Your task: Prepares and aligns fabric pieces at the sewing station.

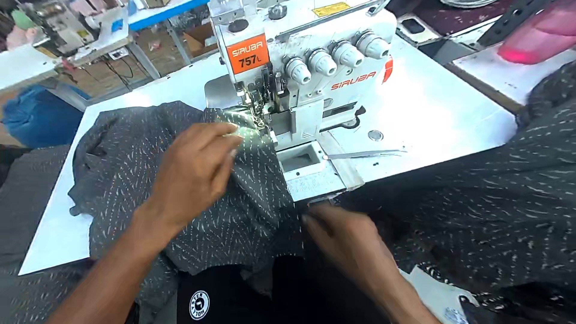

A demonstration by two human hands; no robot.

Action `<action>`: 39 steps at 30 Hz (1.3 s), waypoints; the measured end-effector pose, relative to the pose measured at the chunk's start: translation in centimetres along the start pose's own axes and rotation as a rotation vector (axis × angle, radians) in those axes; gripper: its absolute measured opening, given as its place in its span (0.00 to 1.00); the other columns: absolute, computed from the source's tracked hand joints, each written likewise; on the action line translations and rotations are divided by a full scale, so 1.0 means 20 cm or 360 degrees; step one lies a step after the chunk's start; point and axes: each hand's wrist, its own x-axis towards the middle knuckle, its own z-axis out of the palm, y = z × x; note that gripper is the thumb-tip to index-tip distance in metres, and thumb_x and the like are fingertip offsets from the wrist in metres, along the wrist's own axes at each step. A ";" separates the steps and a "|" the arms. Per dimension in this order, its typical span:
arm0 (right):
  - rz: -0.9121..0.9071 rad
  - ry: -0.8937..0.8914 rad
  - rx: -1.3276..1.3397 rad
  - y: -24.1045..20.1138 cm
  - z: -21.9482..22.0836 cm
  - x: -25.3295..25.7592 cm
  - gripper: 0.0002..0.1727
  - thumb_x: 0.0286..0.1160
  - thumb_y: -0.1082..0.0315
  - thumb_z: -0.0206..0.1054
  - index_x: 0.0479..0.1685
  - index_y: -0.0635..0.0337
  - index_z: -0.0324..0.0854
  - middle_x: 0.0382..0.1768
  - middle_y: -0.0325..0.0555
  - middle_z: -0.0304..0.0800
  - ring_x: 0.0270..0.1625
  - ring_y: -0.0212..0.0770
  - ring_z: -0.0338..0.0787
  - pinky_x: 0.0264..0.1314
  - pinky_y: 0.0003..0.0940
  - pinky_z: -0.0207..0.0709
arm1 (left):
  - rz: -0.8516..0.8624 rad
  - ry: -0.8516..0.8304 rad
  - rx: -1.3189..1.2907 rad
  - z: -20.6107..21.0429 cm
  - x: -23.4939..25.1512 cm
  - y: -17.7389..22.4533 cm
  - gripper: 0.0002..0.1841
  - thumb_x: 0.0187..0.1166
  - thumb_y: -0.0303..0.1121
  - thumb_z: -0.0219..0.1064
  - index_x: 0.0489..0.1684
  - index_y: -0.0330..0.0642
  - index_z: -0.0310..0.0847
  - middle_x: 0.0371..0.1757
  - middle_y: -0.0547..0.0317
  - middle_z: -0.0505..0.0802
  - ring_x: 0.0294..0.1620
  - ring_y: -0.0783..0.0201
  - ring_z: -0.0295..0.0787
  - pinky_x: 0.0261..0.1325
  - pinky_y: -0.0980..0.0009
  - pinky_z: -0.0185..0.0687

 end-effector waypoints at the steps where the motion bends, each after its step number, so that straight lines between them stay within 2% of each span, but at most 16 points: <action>1: -0.0083 0.0190 0.0046 -0.04 -0.02 0.10 0.14 0.77 0.53 0.67 0.42 0.51 0.92 0.30 0.35 0.92 0.30 0.36 0.91 0.31 0.41 0.87 | 0.0050 0.0062 -0.0060 0.03 0.02 0.02 0.14 0.86 0.35 0.61 0.56 0.41 0.92 0.65 0.52 0.91 0.67 0.56 0.86 0.70 0.59 0.82; 2: -0.0144 0.0295 0.0166 -0.08 -0.02 0.21 0.16 0.77 0.52 0.68 0.45 0.54 0.91 0.32 0.35 0.92 0.32 0.33 0.91 0.34 0.36 0.88 | 0.0060 0.0087 -0.0116 0.06 0.05 0.03 0.14 0.85 0.35 0.62 0.55 0.42 0.93 0.63 0.53 0.92 0.67 0.58 0.86 0.70 0.61 0.82; 4: -0.0125 0.0197 0.0572 -0.14 0.00 0.41 0.17 0.79 0.50 0.69 0.48 0.54 0.89 0.37 0.34 0.94 0.38 0.29 0.94 0.42 0.33 0.92 | -0.0010 0.0044 -0.0209 0.09 0.10 0.00 0.13 0.86 0.35 0.62 0.55 0.42 0.93 0.62 0.56 0.93 0.65 0.62 0.87 0.69 0.64 0.83; 5: -0.0047 0.0055 0.0806 -0.16 0.02 0.48 0.16 0.78 0.48 0.70 0.44 0.52 0.90 0.32 0.33 0.93 0.34 0.28 0.92 0.38 0.31 0.90 | -0.0075 -0.0003 -0.0223 0.10 0.11 -0.01 0.14 0.87 0.36 0.61 0.54 0.43 0.93 0.61 0.58 0.93 0.63 0.64 0.88 0.67 0.66 0.84; 6: 0.0049 -0.0125 0.1101 -0.18 0.03 0.52 0.16 0.79 0.51 0.71 0.38 0.55 0.89 0.26 0.37 0.91 0.27 0.31 0.88 0.31 0.32 0.84 | -0.0157 -0.0034 -0.0239 0.11 0.11 -0.01 0.13 0.87 0.36 0.61 0.52 0.44 0.93 0.59 0.59 0.94 0.59 0.66 0.89 0.62 0.67 0.85; 8: 0.0195 -0.0380 0.1680 -0.20 0.01 0.54 0.12 0.82 0.61 0.69 0.39 0.63 0.87 0.27 0.47 0.90 0.27 0.36 0.88 0.31 0.34 0.85 | -0.0326 -0.0021 -0.0239 0.12 0.09 0.06 0.12 0.86 0.36 0.61 0.49 0.46 0.93 0.55 0.61 0.93 0.47 0.72 0.90 0.49 0.73 0.88; 10: 0.0236 -0.0342 0.1846 -0.16 -0.02 0.52 0.10 0.82 0.65 0.67 0.41 0.64 0.89 0.28 0.49 0.91 0.28 0.37 0.89 0.33 0.34 0.86 | -0.0417 0.0017 -0.0144 0.13 0.06 0.14 0.13 0.85 0.36 0.62 0.50 0.45 0.94 0.53 0.60 0.92 0.47 0.69 0.90 0.47 0.71 0.89; 13: 0.0190 -0.0399 0.1814 -0.13 -0.03 0.47 0.13 0.82 0.65 0.68 0.31 0.63 0.88 0.23 0.47 0.87 0.24 0.33 0.84 0.27 0.29 0.80 | -0.0436 0.0042 -0.0029 0.17 0.06 0.13 0.14 0.86 0.36 0.60 0.54 0.44 0.93 0.56 0.57 0.92 0.54 0.58 0.86 0.56 0.61 0.82; 15: 0.0165 -0.0435 0.1765 -0.13 -0.02 0.45 0.14 0.83 0.63 0.68 0.31 0.63 0.87 0.22 0.48 0.84 0.22 0.34 0.81 0.23 0.28 0.77 | -0.0420 0.0032 0.0010 0.18 0.07 0.08 0.16 0.87 0.37 0.58 0.57 0.44 0.92 0.60 0.56 0.91 0.61 0.54 0.84 0.64 0.57 0.79; 21: 0.0155 -0.0350 0.1822 -0.14 -0.01 0.42 0.12 0.82 0.65 0.69 0.33 0.64 0.89 0.23 0.49 0.86 0.23 0.35 0.83 0.24 0.29 0.79 | -0.0440 -0.0033 0.0018 0.20 0.05 0.07 0.21 0.90 0.41 0.53 0.68 0.45 0.88 0.68 0.56 0.88 0.68 0.52 0.80 0.69 0.53 0.75; 26: 0.0165 -0.0265 0.1736 -0.16 0.02 0.43 0.13 0.82 0.64 0.69 0.29 0.63 0.87 0.19 0.47 0.81 0.19 0.35 0.77 0.20 0.28 0.72 | -0.0434 -0.0056 -0.0024 0.23 0.12 -0.03 0.23 0.91 0.42 0.49 0.72 0.45 0.85 0.73 0.55 0.86 0.75 0.51 0.77 0.78 0.52 0.68; 32: 0.0203 -0.0159 0.1705 -0.19 0.03 0.41 0.10 0.79 0.66 0.71 0.31 0.62 0.88 0.18 0.47 0.81 0.18 0.35 0.76 0.19 0.27 0.70 | -0.0437 -0.0158 -0.0026 0.27 0.25 -0.23 0.24 0.90 0.43 0.47 0.73 0.42 0.83 0.75 0.50 0.84 0.78 0.45 0.74 0.79 0.47 0.67; 35: 0.0246 -0.0147 0.1730 -0.18 0.04 0.39 0.09 0.78 0.67 0.72 0.34 0.62 0.89 0.21 0.49 0.85 0.20 0.36 0.81 0.22 0.29 0.76 | -0.0454 -0.0177 -0.0033 0.29 0.32 -0.30 0.23 0.91 0.42 0.48 0.68 0.40 0.86 0.73 0.44 0.84 0.75 0.41 0.74 0.76 0.45 0.68; 37: 0.0265 -0.0123 0.1735 -0.19 0.04 0.37 0.08 0.77 0.67 0.73 0.35 0.62 0.90 0.22 0.49 0.86 0.21 0.36 0.81 0.23 0.29 0.77 | -0.0476 -0.0046 -0.0112 0.31 0.36 -0.33 0.21 0.89 0.41 0.51 0.62 0.38 0.88 0.71 0.44 0.85 0.75 0.43 0.76 0.77 0.46 0.68; 38: 0.0281 -0.0126 0.1734 -0.18 0.05 0.35 0.07 0.76 0.67 0.73 0.35 0.61 0.90 0.22 0.48 0.86 0.21 0.36 0.81 0.24 0.29 0.77 | -0.0514 0.0094 -0.0191 0.31 0.35 -0.33 0.19 0.87 0.39 0.55 0.62 0.38 0.87 0.71 0.44 0.86 0.74 0.47 0.78 0.76 0.49 0.70; 39: 0.0310 -0.0142 0.1728 -0.17 0.06 0.31 0.07 0.75 0.67 0.74 0.34 0.61 0.90 0.22 0.48 0.87 0.22 0.36 0.83 0.25 0.30 0.79 | -0.0552 0.0244 -0.0226 0.29 0.31 -0.32 0.19 0.86 0.37 0.58 0.66 0.38 0.85 0.71 0.44 0.86 0.72 0.51 0.82 0.74 0.52 0.77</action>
